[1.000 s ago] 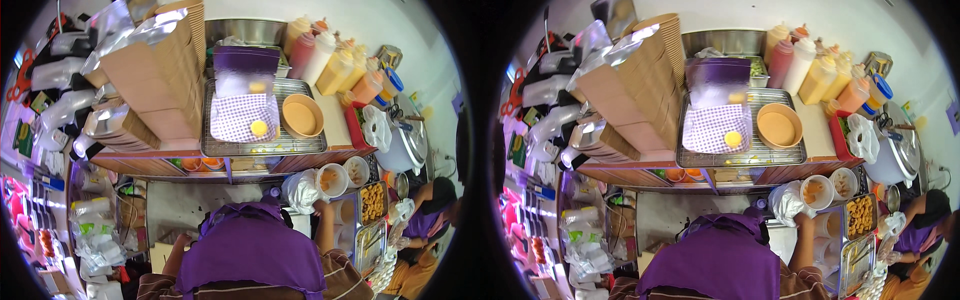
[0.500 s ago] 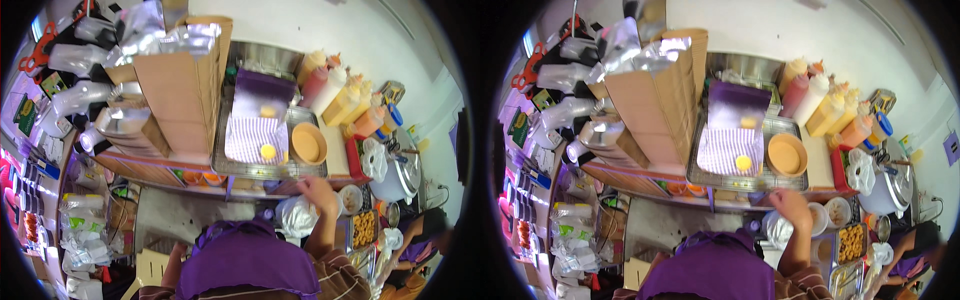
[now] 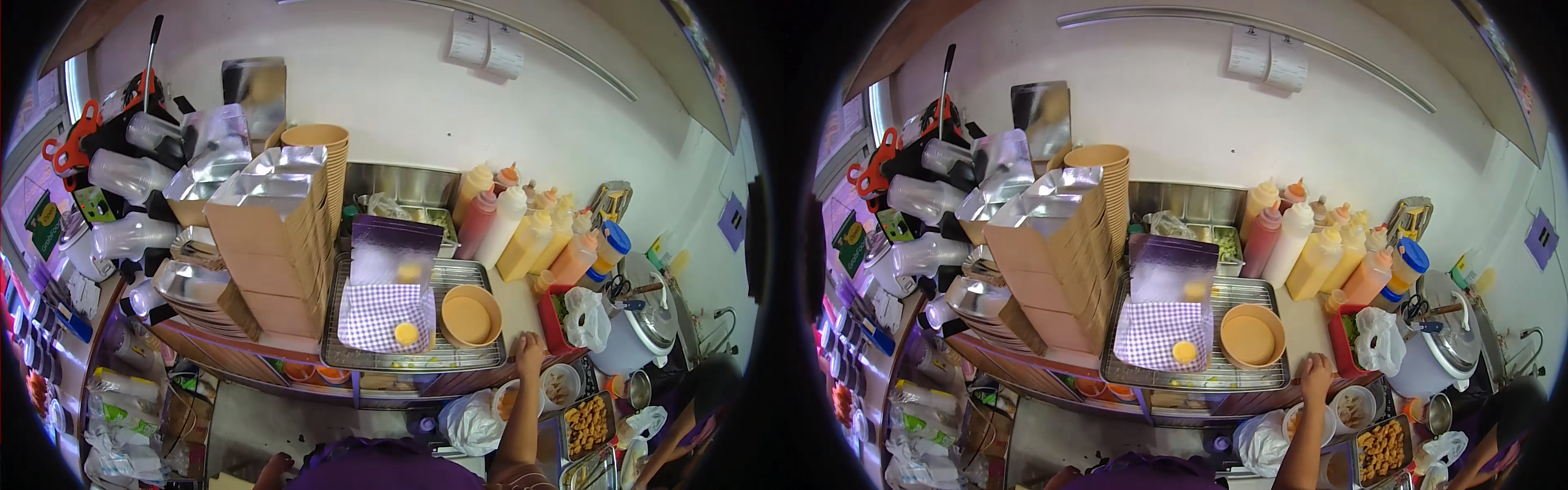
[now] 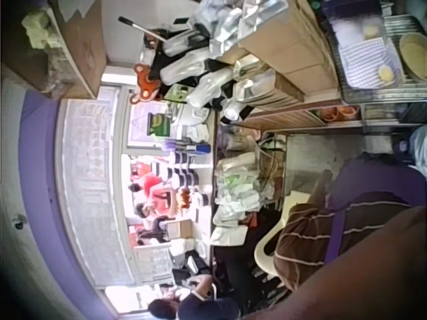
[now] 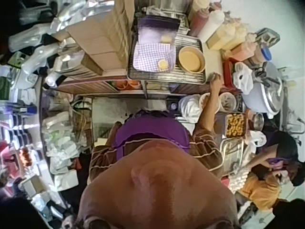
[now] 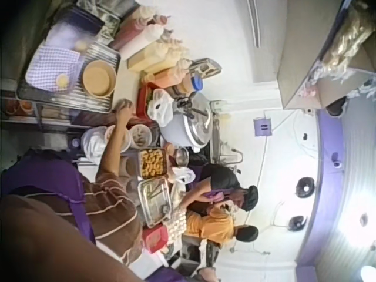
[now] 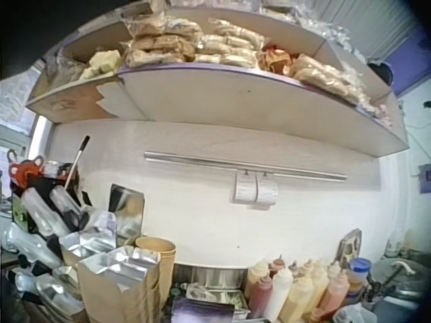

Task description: The person assembles food orders in a busy kitchen. They place a checkered paper liner in a tray, add sauces from squeeze bottles, and scoop rice and other ingredients into bowls and containers. The person also handles order slips and packaging materials while coworkers prepare food nearby.

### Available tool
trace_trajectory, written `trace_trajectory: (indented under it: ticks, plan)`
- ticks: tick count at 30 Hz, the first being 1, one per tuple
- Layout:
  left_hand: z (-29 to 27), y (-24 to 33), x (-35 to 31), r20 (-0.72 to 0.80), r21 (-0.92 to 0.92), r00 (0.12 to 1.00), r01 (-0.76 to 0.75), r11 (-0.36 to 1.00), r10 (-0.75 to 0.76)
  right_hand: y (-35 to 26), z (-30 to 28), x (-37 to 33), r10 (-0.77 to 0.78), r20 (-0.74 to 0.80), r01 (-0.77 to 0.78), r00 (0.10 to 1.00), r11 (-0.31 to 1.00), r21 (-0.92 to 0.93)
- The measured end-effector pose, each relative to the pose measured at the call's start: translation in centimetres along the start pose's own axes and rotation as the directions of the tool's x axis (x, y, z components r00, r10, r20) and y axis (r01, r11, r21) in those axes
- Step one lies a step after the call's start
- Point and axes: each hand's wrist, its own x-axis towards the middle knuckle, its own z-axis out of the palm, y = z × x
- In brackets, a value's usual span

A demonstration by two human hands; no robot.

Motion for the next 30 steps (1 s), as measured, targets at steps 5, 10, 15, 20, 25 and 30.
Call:
trace_trajectory:
  ticks: [5, 10, 15, 20, 25, 30]
  plan:
    - [0.3, 1.4, -0.2, -0.021, -0.002, 0.988, 0.154, 0.988, -0.154, 0.8, 2.9, -1.2, -0.044, -0.298, 0.024, 0.953, 0.997, -0.071]
    - [0.2, 2.7, 0.7, 0.012, 0.002, 0.987, 0.162, 0.987, -0.162, 1.3, 3.0, -1.4, -0.053, -0.357, 0.043, 0.933, 0.998, -0.037]
    - [-1.4, 4.5, 1.2, 0.086, 0.001, 0.984, 0.156, 0.988, -0.156, 1.1, 3.0, -1.3, -0.075, -0.346, 0.074, 0.935, 0.997, -0.016]
    - [-10.8, 11.3, -2.3, 0.437, -0.043, 0.878, 0.235, 0.971, -0.193, 1.1, 3.1, -1.3, -0.088, -0.317, 0.08, 0.944, 0.996, -0.039]
    - [-37.3, 39.3, -20.5, -0.21, 0.224, 0.823, -0.485, 0.846, 0.527, 1.8, 2.1, -1.5, -0.057, -0.289, 0.032, 0.956, 0.995, -0.09]
    - [-51.2, 57.1, -20.0, -0.57, 0.743, 0.189, -0.297, 0.6, 0.8, 1.8, 1.8, -1.4, -0.083, -0.277, 0.058, 0.957, 0.993, -0.098]
